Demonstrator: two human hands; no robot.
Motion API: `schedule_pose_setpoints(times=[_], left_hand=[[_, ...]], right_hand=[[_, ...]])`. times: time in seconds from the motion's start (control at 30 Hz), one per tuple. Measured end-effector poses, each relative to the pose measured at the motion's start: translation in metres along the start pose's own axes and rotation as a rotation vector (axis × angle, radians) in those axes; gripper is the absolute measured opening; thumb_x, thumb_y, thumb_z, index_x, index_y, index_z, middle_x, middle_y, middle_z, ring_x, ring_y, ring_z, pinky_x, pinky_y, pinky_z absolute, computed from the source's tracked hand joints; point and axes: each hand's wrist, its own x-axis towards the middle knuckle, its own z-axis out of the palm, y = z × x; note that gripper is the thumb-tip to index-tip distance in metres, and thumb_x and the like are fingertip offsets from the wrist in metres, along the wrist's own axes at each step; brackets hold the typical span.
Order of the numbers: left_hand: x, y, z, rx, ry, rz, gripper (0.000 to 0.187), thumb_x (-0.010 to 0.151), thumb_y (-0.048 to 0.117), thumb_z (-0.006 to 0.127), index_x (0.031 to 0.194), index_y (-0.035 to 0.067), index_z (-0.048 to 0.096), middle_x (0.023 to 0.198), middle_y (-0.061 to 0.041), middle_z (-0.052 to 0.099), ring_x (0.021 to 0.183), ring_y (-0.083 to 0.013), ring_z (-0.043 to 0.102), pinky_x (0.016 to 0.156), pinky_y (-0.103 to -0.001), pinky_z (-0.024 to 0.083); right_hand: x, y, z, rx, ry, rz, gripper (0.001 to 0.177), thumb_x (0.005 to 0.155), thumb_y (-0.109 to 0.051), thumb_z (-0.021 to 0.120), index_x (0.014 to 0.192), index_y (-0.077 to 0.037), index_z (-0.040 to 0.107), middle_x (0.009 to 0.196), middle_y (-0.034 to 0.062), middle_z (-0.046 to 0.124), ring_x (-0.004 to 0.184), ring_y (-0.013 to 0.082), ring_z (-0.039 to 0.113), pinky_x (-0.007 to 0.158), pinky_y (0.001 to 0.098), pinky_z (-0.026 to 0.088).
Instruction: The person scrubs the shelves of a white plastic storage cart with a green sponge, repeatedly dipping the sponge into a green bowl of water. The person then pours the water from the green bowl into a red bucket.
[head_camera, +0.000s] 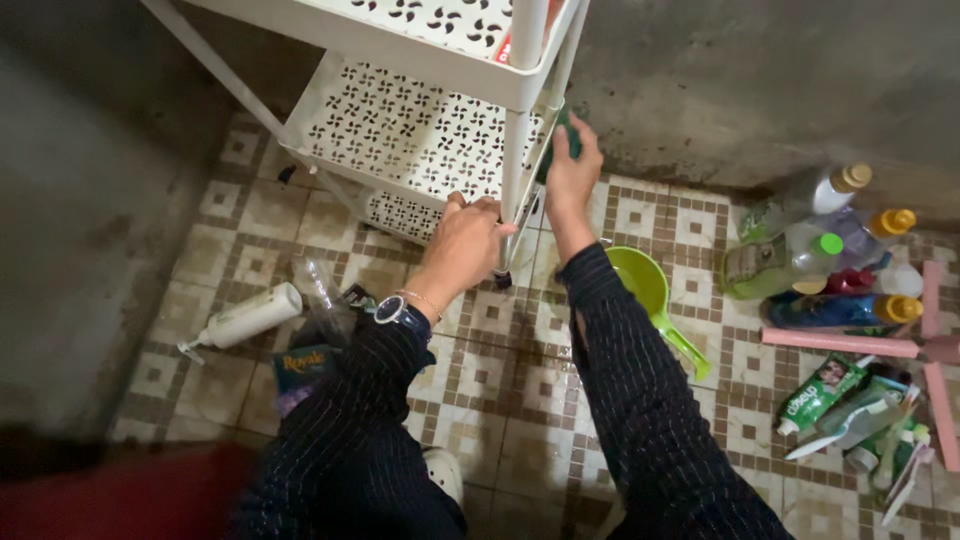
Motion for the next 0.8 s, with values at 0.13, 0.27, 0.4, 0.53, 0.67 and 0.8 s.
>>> schedule_pose_setpoints(times=[0.13, 0.27, 0.4, 0.53, 0.67, 0.8], left_hand=[[0.000, -0.008, 0.009, 0.063, 0.081, 0.145, 0.018, 0.094, 0.006, 0.060, 0.093, -0.003, 0.075, 0.115, -0.020, 0.071, 0.112, -0.0344, 0.063, 0.110, -0.049, 0.038], [0.001, -0.015, 0.015, 0.035, 0.080, 0.096, 0.016, 0.089, 0.000, 0.062, 0.100, -0.004, 0.073, 0.114, -0.020, 0.072, 0.109, -0.0334, 0.064, 0.110, -0.047, 0.039], [0.000, -0.020, 0.020, 0.021, 0.141, 0.155, 0.022, 0.086, -0.003, 0.064, 0.105, 0.000, 0.073, 0.111, -0.018, 0.073, 0.113, -0.0342, 0.063, 0.110, -0.049, 0.041], [-0.001, -0.017, 0.018, -0.062, 0.062, 0.014, 0.023, 0.088, 0.001, 0.064, 0.110, -0.001, 0.071, 0.115, -0.019, 0.071, 0.116, -0.0433, 0.056, 0.100, -0.047, 0.047], [-0.004, -0.017, 0.016, -0.056, 0.128, 0.066, 0.021, 0.088, 0.000, 0.063, 0.108, 0.000, 0.072, 0.120, -0.019, 0.070, 0.117, -0.0435, 0.056, 0.101, -0.046, 0.047], [-0.001, -0.014, 0.018, -0.081, 0.158, 0.057, 0.022, 0.086, 0.000, 0.063, 0.106, 0.000, 0.072, 0.121, -0.019, 0.069, 0.114, -0.0433, 0.057, 0.099, -0.046, 0.046]], right_hand=[[-0.022, -0.017, -0.006, 0.000, -0.012, -0.182, 0.038, 0.104, -0.023, 0.060, 0.136, -0.004, 0.066, 0.139, 0.0145, 0.065, 0.131, 0.0241, 0.059, 0.115, 0.0356, 0.041], [-0.093, -0.026, -0.018, 0.064, -0.074, -0.214, 0.039, 0.109, -0.020, 0.051, 0.142, -0.001, 0.061, 0.126, 0.0123, 0.059, 0.122, 0.0247, 0.056, 0.110, 0.0362, 0.041], [-0.144, -0.034, -0.032, 0.042, -0.129, -0.121, 0.041, 0.107, -0.020, 0.055, 0.144, -0.003, 0.064, 0.107, 0.0110, 0.055, 0.103, 0.0220, 0.055, 0.095, 0.0337, 0.047], [-0.170, -0.041, -0.038, 0.076, -0.087, -0.306, 0.032, 0.104, -0.013, 0.062, 0.132, 0.004, 0.065, 0.119, 0.0113, 0.061, 0.115, 0.0224, 0.058, 0.105, 0.0346, 0.046], [-0.140, -0.041, -0.033, 0.065, -0.081, -0.241, 0.032, 0.103, -0.013, 0.062, 0.131, 0.002, 0.067, 0.113, 0.0087, 0.064, 0.108, 0.0200, 0.060, 0.098, 0.0325, 0.049], [-0.095, -0.041, -0.028, 0.110, -0.089, -0.218, 0.032, 0.104, -0.013, 0.063, 0.132, 0.002, 0.068, 0.109, 0.0102, 0.061, 0.104, 0.0191, 0.058, 0.094, 0.0308, 0.048]])
